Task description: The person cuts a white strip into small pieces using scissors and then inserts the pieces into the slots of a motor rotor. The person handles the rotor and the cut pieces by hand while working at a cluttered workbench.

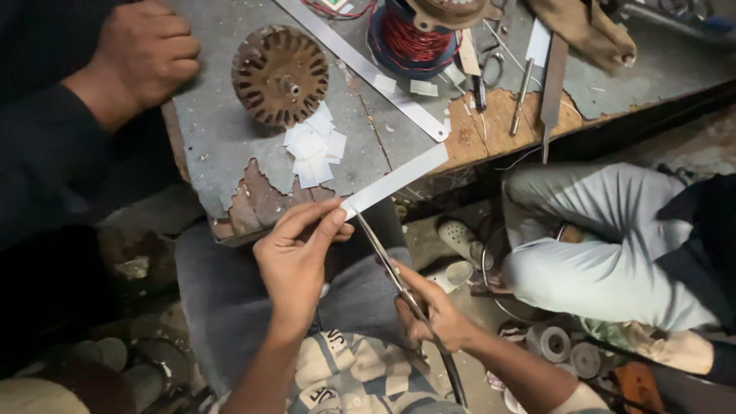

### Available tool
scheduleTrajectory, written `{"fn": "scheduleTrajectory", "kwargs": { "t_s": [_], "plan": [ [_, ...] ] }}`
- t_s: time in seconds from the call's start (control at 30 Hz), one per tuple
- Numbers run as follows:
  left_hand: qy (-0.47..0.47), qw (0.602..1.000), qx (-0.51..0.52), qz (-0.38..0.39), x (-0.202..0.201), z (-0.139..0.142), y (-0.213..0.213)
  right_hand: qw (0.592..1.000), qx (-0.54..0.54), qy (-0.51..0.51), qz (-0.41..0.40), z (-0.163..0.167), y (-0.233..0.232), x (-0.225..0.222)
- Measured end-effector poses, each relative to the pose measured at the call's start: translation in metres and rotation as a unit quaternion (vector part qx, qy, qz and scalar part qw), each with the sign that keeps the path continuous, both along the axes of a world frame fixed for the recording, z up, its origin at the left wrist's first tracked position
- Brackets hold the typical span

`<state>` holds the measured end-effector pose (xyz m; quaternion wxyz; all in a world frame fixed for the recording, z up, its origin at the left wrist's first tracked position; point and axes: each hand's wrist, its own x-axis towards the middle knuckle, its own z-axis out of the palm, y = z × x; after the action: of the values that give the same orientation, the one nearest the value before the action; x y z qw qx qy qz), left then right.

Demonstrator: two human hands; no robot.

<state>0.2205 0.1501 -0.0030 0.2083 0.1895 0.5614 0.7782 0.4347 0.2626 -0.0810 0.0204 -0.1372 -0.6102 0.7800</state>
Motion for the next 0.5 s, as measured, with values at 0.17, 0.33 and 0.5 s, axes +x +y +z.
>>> {"fn": "scheduleTrajectory", "kwargs": {
  "t_s": [0.17, 0.33, 0.5],
  "plan": [
    [0.020, 1.000, -0.006, -0.002, 0.004, 0.002, 0.002, 0.997, -0.056, 0.050, 0.037, 0.023, 0.006, -0.019],
    [0.028, 1.000, -0.014, -0.002, -0.002, 0.001, 0.003, 0.997, -0.057, 0.035, 0.035, 0.033, 0.005, -0.032],
    [-0.024, 1.000, 0.012, -0.012, -0.006, -0.005, 0.007, 0.999, -0.033, 0.011, 0.037, 0.031, 0.008, -0.035]
  ]
}}
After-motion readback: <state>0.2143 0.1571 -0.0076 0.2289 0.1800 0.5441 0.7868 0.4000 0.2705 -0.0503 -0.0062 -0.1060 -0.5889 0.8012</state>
